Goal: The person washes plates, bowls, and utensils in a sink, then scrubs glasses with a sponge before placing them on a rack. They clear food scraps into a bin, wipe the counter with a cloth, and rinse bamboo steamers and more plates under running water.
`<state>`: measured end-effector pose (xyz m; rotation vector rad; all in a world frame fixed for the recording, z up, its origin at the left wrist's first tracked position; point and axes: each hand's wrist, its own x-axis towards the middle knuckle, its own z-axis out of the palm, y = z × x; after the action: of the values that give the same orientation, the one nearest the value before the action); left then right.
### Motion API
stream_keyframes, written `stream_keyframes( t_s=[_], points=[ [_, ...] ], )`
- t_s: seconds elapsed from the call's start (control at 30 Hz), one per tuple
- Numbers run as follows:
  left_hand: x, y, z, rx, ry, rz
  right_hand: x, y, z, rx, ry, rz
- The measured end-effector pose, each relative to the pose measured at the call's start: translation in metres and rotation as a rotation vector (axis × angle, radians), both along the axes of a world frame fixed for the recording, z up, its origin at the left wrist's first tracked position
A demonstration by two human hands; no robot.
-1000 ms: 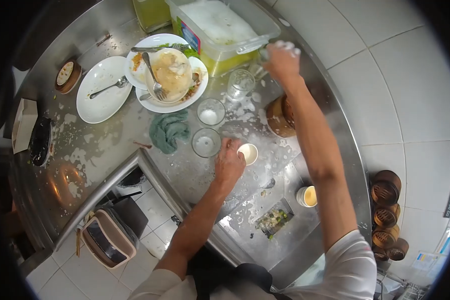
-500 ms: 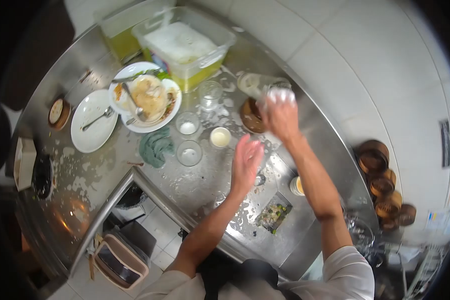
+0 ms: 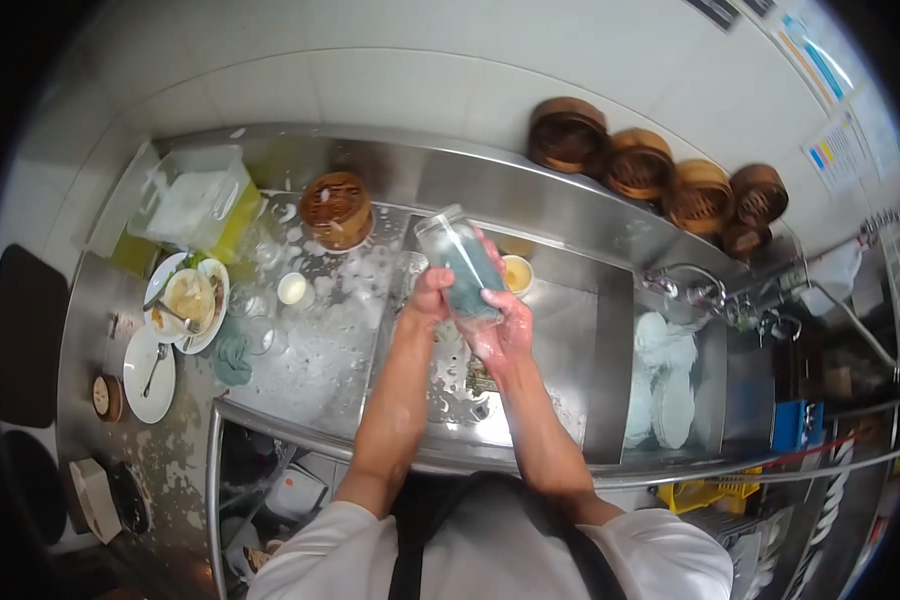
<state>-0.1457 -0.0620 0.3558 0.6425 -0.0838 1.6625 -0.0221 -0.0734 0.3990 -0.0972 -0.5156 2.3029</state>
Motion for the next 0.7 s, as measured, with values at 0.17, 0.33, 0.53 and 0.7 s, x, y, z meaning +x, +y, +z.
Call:
stream_keyframes(
  t_s=[0.17,0.33,0.53,0.7],
  points=[
    [0.070,0.023,0.041,-0.452,0.294,0.334,0.090,0.015,-0.007,0.635,-0.826,-0.340],
    [0.120,0.019,0.042,-0.407,0.273,0.324,0.124,0.014,-0.048,1.260,-0.965,-0.665],
    [0.103,0.009,0.017,-0.060,0.140,0.200,0.146,-0.008,-0.018,-0.037,-0.276,-0.075],
    [0.084,0.005,-0.001,-0.661,-0.013,0.403,0.186,-0.006,-0.027,0.446,-0.890,-0.639]
  ],
)
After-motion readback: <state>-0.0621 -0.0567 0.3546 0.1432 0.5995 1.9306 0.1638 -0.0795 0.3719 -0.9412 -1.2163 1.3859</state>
